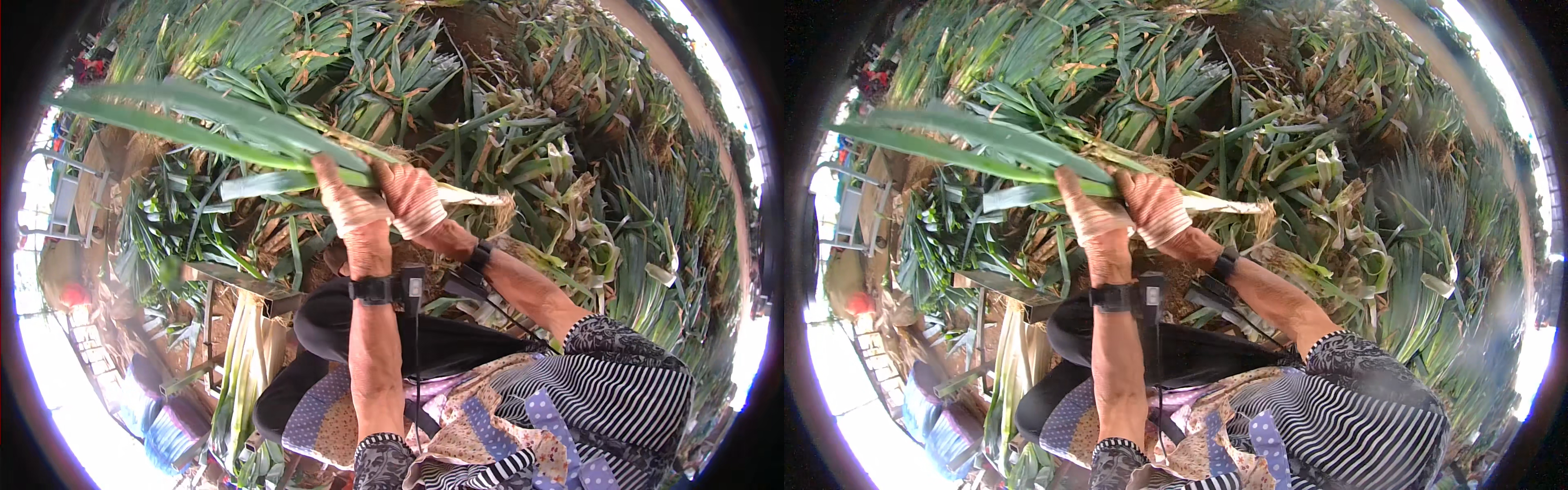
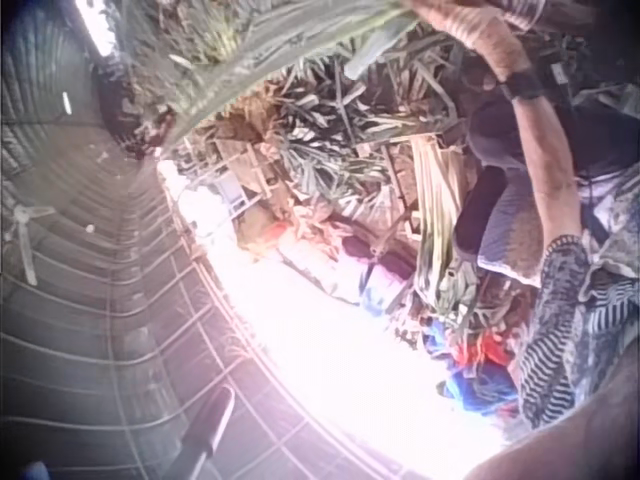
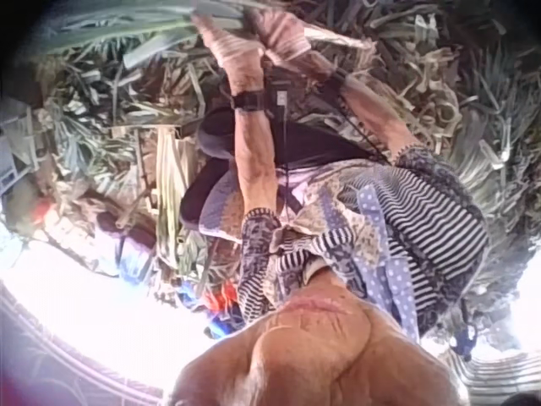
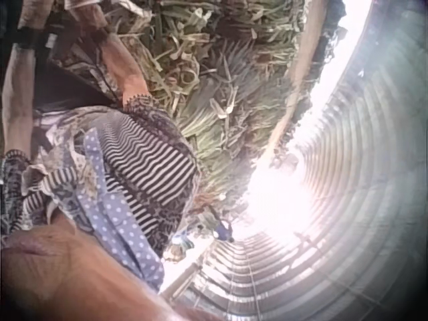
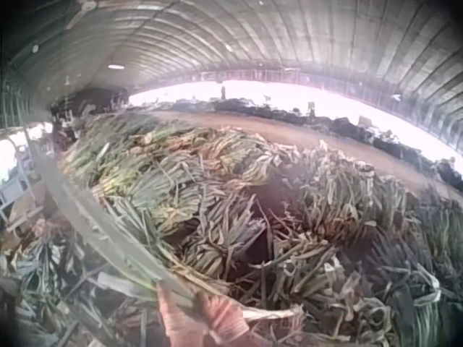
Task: Cleaning and peeling outer layers from harvested leeks in an agricultural setting.
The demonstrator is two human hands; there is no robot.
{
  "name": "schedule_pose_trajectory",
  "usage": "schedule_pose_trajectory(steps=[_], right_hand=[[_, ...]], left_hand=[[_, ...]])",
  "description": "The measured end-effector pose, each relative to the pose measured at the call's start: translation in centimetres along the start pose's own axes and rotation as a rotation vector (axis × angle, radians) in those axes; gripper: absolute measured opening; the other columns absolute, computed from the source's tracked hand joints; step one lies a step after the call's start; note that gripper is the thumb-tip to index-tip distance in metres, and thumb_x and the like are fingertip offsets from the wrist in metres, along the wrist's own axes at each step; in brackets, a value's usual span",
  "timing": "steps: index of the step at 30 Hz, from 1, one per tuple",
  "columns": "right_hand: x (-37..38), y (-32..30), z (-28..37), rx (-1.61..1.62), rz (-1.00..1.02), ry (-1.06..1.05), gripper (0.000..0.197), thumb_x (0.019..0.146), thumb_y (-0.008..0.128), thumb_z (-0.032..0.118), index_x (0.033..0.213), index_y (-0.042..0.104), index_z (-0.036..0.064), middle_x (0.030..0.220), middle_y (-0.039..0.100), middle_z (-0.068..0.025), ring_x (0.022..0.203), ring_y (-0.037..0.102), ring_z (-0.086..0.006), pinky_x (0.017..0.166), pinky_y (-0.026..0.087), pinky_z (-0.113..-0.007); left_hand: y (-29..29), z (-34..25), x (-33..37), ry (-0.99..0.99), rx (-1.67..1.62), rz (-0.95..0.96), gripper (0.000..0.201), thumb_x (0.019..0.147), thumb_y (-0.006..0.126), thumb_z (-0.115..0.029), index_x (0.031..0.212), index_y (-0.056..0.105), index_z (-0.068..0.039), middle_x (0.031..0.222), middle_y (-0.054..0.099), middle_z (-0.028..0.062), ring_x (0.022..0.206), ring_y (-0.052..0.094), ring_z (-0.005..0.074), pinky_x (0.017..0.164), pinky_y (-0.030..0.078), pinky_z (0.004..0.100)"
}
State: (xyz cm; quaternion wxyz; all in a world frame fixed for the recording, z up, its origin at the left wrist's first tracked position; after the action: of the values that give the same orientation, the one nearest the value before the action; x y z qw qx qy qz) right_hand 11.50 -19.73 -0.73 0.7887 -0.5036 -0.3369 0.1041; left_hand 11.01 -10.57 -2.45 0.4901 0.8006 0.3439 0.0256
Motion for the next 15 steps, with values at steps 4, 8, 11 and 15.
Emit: schedule_pose_trajectory(steps=[4,8,11,15], right_hand=[[-6.5,3.0,-5.5,-0.472,0.374,-0.004,0.04,0.081,0.045,0.002,0.12,0.042,0.0005,0.082,0.051,-0.0086,0.079,0.055,-0.0241,0.074,0.05,-0.04],[-17.9,1.9,-18.7,-0.476,0.487,0.362,0.046,0.082,0.057,0.021,0.124,0.046,0.0088,0.104,0.056,-0.0139,0.092,0.056,-0.0293,0.081,0.049,-0.043],[-19.6,-5.2,-19.1,-0.361,0.533,0.72,0.043,0.076,0.066,0.03,0.115,0.057,0.0154,0.108,0.058,-0.0119,0.099,0.056,-0.0334,0.082,0.047,-0.042],[-15.9,-10.2,-16.7,-0.237,0.178,0.72,0.032,0.077,0.067,0.023,0.107,0.062,0.0154,0.103,0.061,-0.0094,0.096,0.057,-0.0313,0.08,0.048,-0.041]], left_hand=[[-4.3,-3.4,2.6,-0.003,-0.036,-0.012,0.054,0.078,0.067,-0.048,0.114,0.046,-0.014,0.088,0.054,0.0051,0.078,0.052,0.0194,0.077,0.045,0.0398],[-4.2,-9.3,3.1,0.228,0.014,-0.073,0.048,0.08,0.059,-0.058,0.092,0.052,-0.013,0.071,0.053,0.0023,0.06,0.05,0.0145,0.054,0.043,0.0286],[-4.7,-11.5,3.9,0.178,-0.158,0.012,0.061,0.074,0.05,-0.074,0.068,0.051,-0.013,0.06,0.051,0.0003,0.049,0.047,0.0099,0.041,0.033,0.0227],[-5.1,-11.3,4.4,0.143,-0.245,0.153,0.068,0.066,0.045,-0.082,0.062,0.052,-0.014,0.052,0.047,-0.0003,0.04,0.038,0.0098,0.037,0.025,0.0216]])
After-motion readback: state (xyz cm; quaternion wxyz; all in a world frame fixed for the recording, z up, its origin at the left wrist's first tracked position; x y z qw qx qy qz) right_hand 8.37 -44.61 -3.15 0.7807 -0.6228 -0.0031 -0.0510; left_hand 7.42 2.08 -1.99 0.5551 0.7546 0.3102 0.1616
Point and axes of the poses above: each hand's wrist, its own x-axis towards the middle knuckle, its own y-axis out of the palm, z = x × y, the point moved 7 cm from there along x, towards the middle knuckle
